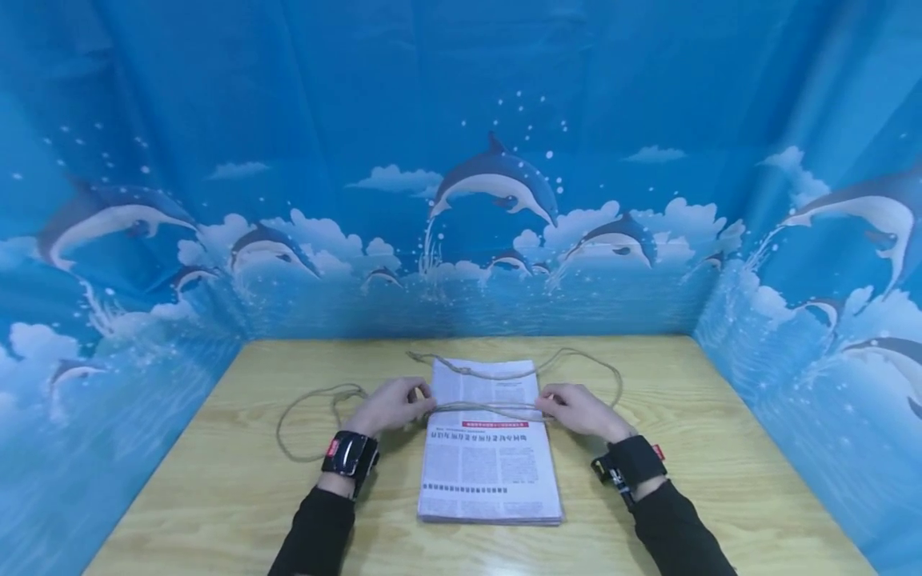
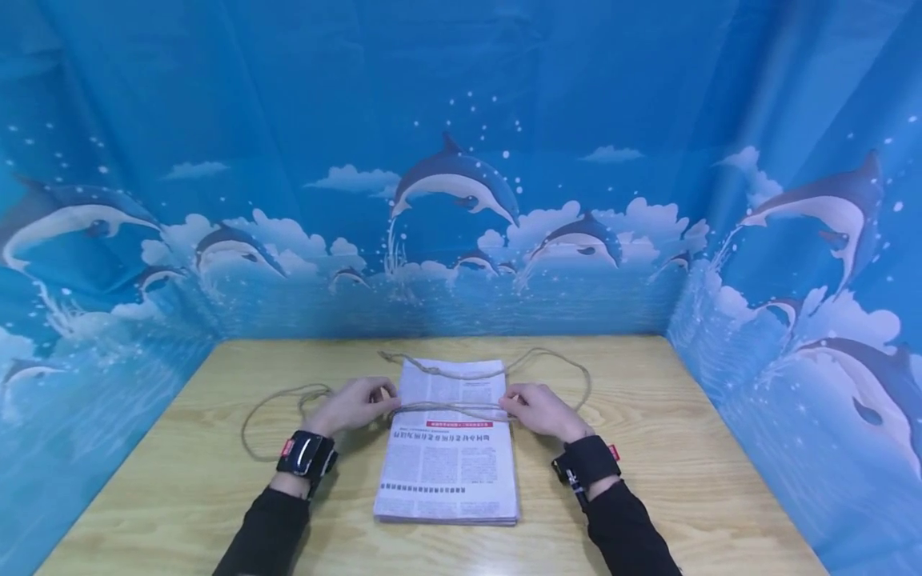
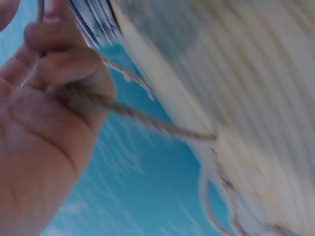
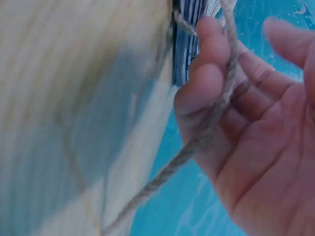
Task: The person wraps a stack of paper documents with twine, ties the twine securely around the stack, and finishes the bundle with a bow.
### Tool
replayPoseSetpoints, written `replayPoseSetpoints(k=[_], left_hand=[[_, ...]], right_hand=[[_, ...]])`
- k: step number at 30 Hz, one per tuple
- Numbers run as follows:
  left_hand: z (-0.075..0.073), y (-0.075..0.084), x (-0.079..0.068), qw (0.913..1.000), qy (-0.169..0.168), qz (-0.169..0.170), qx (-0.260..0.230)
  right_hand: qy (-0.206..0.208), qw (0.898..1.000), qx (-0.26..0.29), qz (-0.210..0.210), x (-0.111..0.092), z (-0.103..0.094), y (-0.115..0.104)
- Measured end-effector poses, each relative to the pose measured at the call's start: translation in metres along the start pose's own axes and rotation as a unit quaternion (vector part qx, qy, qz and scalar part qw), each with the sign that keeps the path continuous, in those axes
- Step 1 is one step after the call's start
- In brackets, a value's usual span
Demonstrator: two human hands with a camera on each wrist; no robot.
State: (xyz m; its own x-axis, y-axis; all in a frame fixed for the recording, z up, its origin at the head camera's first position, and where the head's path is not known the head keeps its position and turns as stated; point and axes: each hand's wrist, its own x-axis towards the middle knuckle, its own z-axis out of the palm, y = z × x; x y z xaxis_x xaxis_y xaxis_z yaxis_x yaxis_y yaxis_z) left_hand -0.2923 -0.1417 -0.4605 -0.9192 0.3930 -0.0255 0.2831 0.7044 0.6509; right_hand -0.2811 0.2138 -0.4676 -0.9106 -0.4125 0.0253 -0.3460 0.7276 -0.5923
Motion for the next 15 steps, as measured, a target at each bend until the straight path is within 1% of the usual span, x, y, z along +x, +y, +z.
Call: replayPoseSetpoints(k=[3,5,7,11,15], left_hand=[[0.005,0.011,0.005,0.9987,0.019,0.031,0.036],[0.009,0.017,0.009,0.9957,0.04,0.05,0.066],[0.012,0.021,0.011,0.993,0.056,0.059,0.086],[0.016,0.023,0.011,0.9923,0.076,0.053,0.082],[0.018,0.022,0.009,0.9928,0.086,0.047,0.069]], right_hand=[[-0.006,1.0,0.005,-0.001,0.003,0.0,-0.007],[0.004,1.0,-0.005,-0.001,0.006,0.0,-0.01],[0.02,1.0,-0.015,-0.006,0.007,0.0,-0.013],[0.052,0.998,-0.021,-0.01,0.006,0.0,-0.017],[0.06,0.998,-0.004,-0.031,0.005,0.001,-0.018]])
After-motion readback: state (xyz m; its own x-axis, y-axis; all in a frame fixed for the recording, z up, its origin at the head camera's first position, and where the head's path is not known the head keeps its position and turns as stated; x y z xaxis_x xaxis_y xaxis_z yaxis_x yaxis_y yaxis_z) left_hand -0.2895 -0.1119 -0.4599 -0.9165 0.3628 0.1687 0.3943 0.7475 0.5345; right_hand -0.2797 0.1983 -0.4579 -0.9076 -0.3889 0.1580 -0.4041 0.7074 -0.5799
